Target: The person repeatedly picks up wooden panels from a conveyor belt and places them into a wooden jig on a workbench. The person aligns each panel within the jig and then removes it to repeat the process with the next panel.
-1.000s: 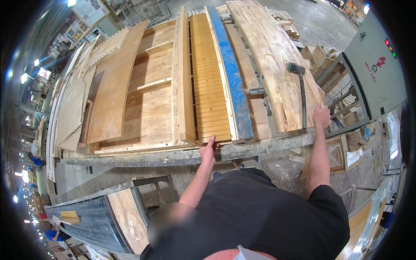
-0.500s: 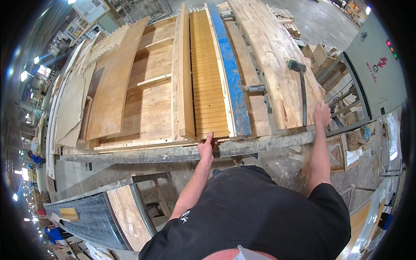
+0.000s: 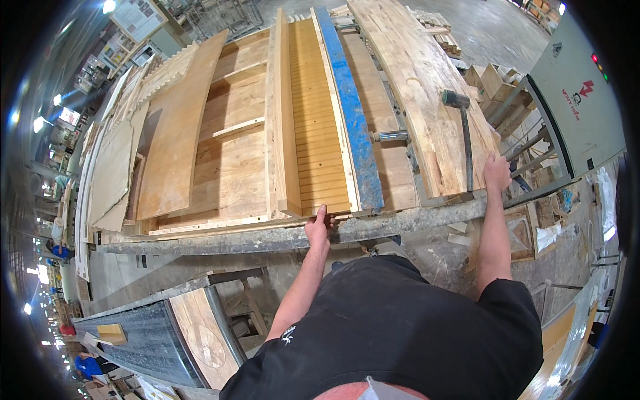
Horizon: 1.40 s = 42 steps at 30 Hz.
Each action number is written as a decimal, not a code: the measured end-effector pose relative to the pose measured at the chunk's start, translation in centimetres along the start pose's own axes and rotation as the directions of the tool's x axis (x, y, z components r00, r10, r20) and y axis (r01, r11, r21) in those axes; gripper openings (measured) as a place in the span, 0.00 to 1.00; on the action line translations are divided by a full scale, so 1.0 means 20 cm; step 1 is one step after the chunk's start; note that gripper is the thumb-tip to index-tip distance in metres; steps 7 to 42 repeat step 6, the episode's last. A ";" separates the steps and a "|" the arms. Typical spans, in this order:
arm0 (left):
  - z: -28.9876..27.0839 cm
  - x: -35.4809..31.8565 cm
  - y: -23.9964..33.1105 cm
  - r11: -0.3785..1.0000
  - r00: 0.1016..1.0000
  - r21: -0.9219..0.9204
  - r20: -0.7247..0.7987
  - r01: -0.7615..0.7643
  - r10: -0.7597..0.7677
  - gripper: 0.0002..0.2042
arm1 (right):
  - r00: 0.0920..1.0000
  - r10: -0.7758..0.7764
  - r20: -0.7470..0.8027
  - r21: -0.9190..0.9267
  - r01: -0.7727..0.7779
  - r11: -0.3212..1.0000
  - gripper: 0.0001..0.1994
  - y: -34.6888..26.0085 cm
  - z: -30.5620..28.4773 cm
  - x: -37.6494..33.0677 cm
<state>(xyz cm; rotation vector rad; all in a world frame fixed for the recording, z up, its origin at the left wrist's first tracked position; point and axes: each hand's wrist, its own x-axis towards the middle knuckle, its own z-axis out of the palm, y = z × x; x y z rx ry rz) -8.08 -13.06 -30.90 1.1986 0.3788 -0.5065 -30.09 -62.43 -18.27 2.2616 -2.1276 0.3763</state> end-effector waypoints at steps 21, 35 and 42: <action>-0.02 0.01 -0.01 1.000 1.000 0.020 0.004 -0.003 0.003 0.16 | 1.000 -0.007 -0.002 0.001 0.007 1.000 0.30 0.00 -0.01 -0.01; -0.02 0.01 -0.01 1.000 1.000 0.020 0.004 -0.003 0.003 0.16 | 1.000 -0.007 -0.002 0.001 0.007 1.000 0.30 0.00 -0.01 -0.01; -0.02 0.01 -0.01 1.000 1.000 0.020 0.004 -0.003 0.003 0.16 | 1.000 -0.007 -0.002 0.001 0.007 1.000 0.30 0.00 -0.01 -0.01</action>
